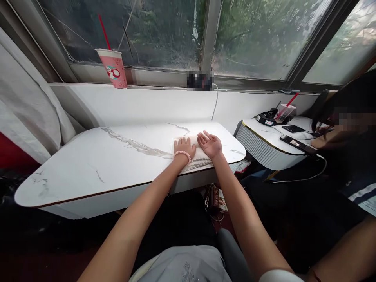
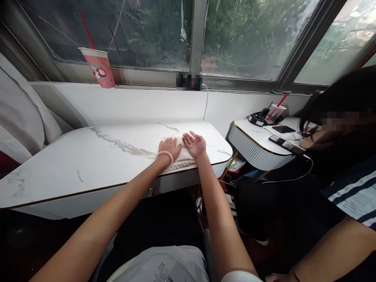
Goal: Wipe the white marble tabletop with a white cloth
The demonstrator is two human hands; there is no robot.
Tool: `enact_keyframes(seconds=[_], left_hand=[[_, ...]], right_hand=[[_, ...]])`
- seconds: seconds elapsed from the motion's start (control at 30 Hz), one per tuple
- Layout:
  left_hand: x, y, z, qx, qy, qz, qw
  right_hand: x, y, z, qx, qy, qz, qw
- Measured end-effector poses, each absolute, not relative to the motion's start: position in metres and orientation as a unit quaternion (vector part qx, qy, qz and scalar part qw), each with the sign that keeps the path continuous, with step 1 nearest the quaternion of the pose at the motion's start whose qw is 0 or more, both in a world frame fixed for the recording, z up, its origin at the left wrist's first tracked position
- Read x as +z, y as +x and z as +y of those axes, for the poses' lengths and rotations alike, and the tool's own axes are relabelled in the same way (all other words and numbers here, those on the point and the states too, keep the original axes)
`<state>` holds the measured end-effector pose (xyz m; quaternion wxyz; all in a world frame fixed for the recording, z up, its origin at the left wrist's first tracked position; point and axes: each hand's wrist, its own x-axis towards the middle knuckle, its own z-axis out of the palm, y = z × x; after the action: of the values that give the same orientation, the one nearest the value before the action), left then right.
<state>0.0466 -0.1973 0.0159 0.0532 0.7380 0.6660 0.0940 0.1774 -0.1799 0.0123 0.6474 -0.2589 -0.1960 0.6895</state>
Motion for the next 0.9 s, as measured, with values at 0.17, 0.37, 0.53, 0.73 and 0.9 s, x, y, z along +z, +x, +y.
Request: enact_keyframes(seconds=[0.17, 0.37, 0.53, 0.73, 0.9], left_hand=[[0.013, 0.047, -0.196, 0.095, 0.74, 0.663, 0.053], [0.012, 0.047, -0.197, 0.095, 0.741, 0.662, 0.06], [0.01, 0.046, -0.209, 0.086, 0.749, 0.654, 0.058], [0.01, 0.042, -0.218, 0.075, 0.752, 0.652, 0.06], [0.01, 0.037, -0.222, 0.095, 0.754, 0.648, 0.052]], right_hand=[[0.009, 0.19, -0.195, 0.662, -0.308, -0.259, 0.633], [0.0, 0.199, -0.203, 0.6, -0.376, -0.319, 0.63], [-0.011, 0.198, -0.219, 0.474, -0.425, -0.443, 0.632], [0.002, 0.183, -0.21, 0.214, -0.524, -0.675, 0.473], [-0.003, 0.173, -0.201, 0.067, -0.571, -0.783, 0.237]])
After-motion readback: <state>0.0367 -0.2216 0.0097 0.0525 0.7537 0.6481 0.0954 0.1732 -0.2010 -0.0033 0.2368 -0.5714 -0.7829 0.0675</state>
